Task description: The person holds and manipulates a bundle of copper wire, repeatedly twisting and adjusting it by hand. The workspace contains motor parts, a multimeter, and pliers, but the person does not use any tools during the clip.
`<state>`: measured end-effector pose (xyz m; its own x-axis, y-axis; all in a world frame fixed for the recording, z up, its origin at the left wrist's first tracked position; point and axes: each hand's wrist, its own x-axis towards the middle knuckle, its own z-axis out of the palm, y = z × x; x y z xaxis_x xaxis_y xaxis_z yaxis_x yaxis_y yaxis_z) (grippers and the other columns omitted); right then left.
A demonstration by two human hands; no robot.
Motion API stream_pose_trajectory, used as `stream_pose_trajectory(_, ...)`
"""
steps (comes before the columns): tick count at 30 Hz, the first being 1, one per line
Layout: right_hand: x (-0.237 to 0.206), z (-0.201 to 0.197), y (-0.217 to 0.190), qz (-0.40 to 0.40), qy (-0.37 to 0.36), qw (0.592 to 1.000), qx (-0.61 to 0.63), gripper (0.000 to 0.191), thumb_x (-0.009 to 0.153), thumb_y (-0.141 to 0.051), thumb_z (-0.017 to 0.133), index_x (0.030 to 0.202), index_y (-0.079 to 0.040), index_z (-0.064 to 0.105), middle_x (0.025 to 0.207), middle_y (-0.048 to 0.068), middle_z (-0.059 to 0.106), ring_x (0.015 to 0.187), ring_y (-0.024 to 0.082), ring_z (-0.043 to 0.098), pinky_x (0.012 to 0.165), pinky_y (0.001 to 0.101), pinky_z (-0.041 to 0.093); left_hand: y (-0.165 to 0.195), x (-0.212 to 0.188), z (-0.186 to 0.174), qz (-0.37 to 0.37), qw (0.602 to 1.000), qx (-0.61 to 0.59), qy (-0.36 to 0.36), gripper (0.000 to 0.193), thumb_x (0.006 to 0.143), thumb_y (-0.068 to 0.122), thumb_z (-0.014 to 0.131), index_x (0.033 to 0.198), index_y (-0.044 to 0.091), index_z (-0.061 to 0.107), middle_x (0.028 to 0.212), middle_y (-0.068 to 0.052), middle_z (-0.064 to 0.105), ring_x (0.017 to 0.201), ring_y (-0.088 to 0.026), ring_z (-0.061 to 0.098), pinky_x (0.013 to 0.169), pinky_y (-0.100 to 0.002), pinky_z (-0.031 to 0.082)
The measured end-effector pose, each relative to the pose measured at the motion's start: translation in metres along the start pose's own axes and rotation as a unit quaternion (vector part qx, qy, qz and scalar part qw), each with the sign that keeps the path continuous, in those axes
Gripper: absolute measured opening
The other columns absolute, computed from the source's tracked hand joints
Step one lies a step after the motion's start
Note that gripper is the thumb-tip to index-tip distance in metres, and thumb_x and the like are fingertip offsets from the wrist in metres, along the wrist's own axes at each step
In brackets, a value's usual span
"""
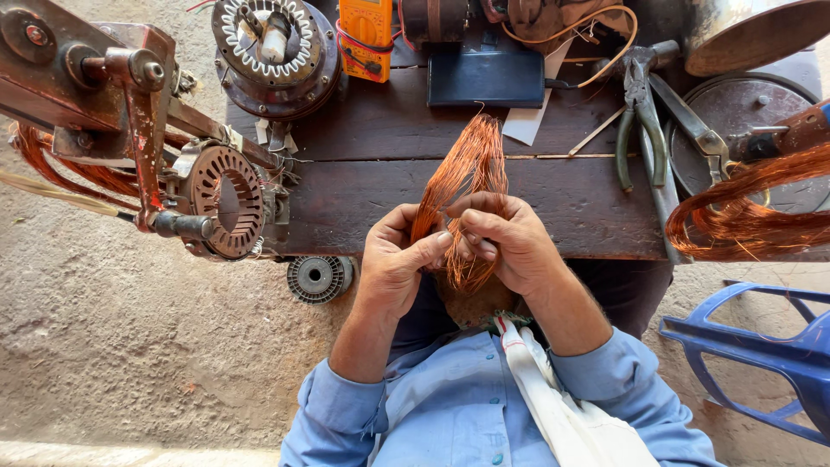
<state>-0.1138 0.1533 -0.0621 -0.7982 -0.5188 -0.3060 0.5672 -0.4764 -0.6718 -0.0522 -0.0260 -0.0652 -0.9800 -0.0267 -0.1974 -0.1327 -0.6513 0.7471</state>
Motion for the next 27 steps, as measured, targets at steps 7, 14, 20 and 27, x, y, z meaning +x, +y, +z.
stream_pose_trajectory(7, 0.000, 0.012, -0.009, -0.021, 0.068, 0.992, 0.109, 0.013, 0.089, -0.007, 0.050, 0.083, 0.003, 0.056, 0.076, 0.013, 0.065, 0.076, 0.025, 0.070, 0.080, 0.0401, 0.058, 0.003, -0.001, 0.000, -0.003, 1.000, -0.004, 0.015, 0.020, 0.093, 0.004, 0.074, 0.111, -0.004, 0.068, 0.090, -0.008, 0.072, 0.071, -0.011, 0.065, 0.063, -0.024, 0.054)
stream_pose_trajectory(14, -0.006, -0.012, -0.014, -0.030, -0.106, 0.984, 0.137, 0.013, 0.101, -0.012, 0.058, 0.102, -0.001, 0.065, 0.065, 0.004, 0.056, 0.046, 0.009, 0.047, 0.060, 0.0349, 0.052, 0.007, 0.001, -0.001, -0.002, 0.999, -0.031, 0.013, 0.016, 0.096, 0.008, 0.071, 0.108, -0.002, 0.068, 0.084, -0.007, 0.069, 0.070, -0.013, 0.068, 0.061, -0.029, 0.060)
stream_pose_trajectory(20, -0.004, -0.020, -0.007, 0.011, -0.070, 0.995, 0.070, 0.022, 0.100, -0.011, 0.065, 0.115, 0.005, 0.069, 0.063, 0.000, 0.053, 0.047, 0.005, 0.044, 0.057, 0.0282, 0.049, 0.002, 0.000, -0.001, 0.004, 1.000, 0.003, 0.000, 0.019, 0.095, 0.006, 0.074, 0.110, -0.003, 0.068, 0.083, -0.005, 0.069, 0.065, -0.011, 0.064, 0.059, -0.024, 0.054)
stream_pose_trajectory(27, 0.002, -0.005, -0.005, -0.026, -0.008, 0.998, 0.050, 0.018, 0.101, -0.012, 0.066, 0.108, 0.004, 0.070, 0.063, 0.002, 0.055, 0.046, 0.006, 0.044, 0.056, 0.0285, 0.048, 0.002, -0.004, -0.002, -0.009, 1.000, 0.014, -0.010, 0.020, 0.093, 0.006, 0.078, 0.109, -0.003, 0.069, 0.083, -0.004, 0.068, 0.064, -0.009, 0.061, 0.058, -0.023, 0.051)
